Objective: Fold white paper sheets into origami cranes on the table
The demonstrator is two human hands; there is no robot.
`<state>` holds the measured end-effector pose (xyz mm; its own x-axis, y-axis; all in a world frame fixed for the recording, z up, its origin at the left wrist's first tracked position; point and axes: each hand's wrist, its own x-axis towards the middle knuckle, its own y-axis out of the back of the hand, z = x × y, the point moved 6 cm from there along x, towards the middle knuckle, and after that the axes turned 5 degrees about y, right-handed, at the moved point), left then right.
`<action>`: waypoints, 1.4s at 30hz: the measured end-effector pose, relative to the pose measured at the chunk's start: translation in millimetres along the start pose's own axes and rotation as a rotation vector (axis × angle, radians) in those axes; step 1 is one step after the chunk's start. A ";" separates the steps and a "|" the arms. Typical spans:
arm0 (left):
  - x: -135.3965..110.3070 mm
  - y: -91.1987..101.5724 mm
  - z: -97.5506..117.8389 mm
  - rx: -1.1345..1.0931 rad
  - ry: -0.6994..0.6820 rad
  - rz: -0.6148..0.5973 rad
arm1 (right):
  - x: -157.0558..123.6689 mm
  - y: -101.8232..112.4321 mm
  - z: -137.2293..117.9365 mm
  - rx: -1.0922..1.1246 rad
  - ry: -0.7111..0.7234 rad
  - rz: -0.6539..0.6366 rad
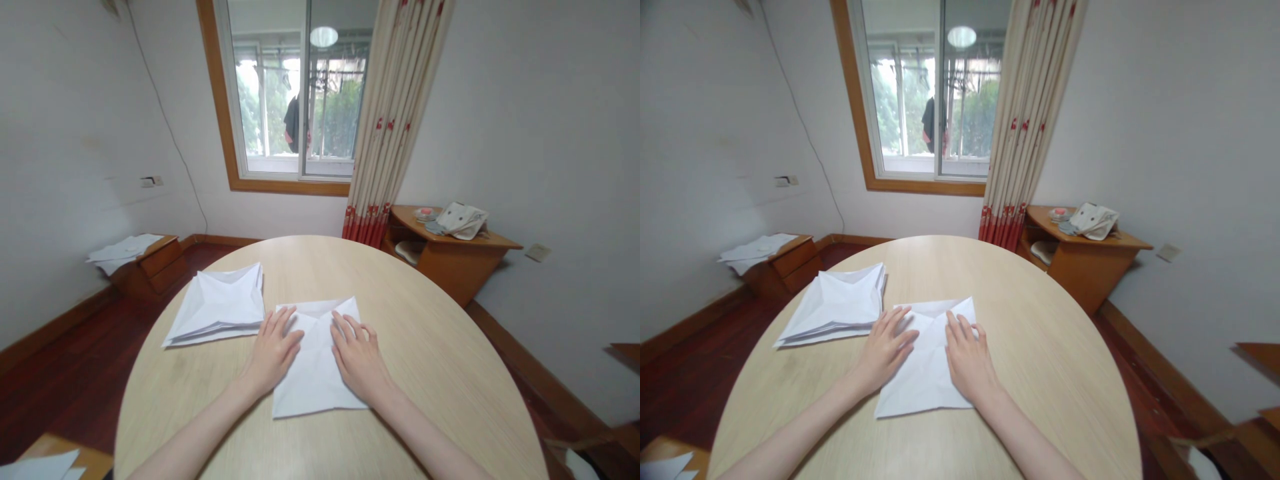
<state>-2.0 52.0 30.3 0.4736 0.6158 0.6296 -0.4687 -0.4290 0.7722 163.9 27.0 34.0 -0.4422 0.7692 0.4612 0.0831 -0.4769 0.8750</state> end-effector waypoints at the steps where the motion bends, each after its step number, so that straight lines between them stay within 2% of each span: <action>1: -1.7 -5.2 0.0 -0.002 -0.018 -0.051 | -0.1 -2.8 -0.2 0.000 -0.008 -0.031; 5: -8.8 -23.5 0.1 -0.023 -0.079 -0.233 | -0.4 -10.9 -2.6 -0.003 -0.008 -0.129; 8: -11.0 -28.5 -0.1 -0.050 -0.074 -0.321 | -1.2 -13.1 -2.6 -0.006 -0.023 -0.167; 14: -8.6 -18.7 7.5 -0.147 -0.090 -0.448 | -5.0 -13.9 -4.2 0.027 -0.032 -0.197; 19: -7.0 -12.5 13.4 -0.193 -0.104 -0.527 | -8.1 -17.5 -2.1 0.090 -0.035 -0.287; 23: -6.7 -10.2 16.0 -0.229 -0.115 -0.535 | -8.0 -22.1 6.3 0.175 0.028 -0.291; 28: -5.8 -5.9 17.5 -0.246 -0.127 -0.540 | -3.3 -23.8 16.9 0.223 0.149 -0.215; 34: -3.5 -0.7 19.4 -0.242 -0.131 -0.585 | 0.6 -17.5 24.7 0.202 0.096 -0.162; 42: -8.6 -5.4 20.5 -0.245 -0.141 -0.524 | 0.1 -17.1 22.3 0.213 0.082 -0.161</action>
<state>11.7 35.5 22.4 0.7748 0.6036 0.1879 -0.2959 0.0836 0.9515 182.4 44.7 22.5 -0.5349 0.7866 0.3084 0.1883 -0.2448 0.9511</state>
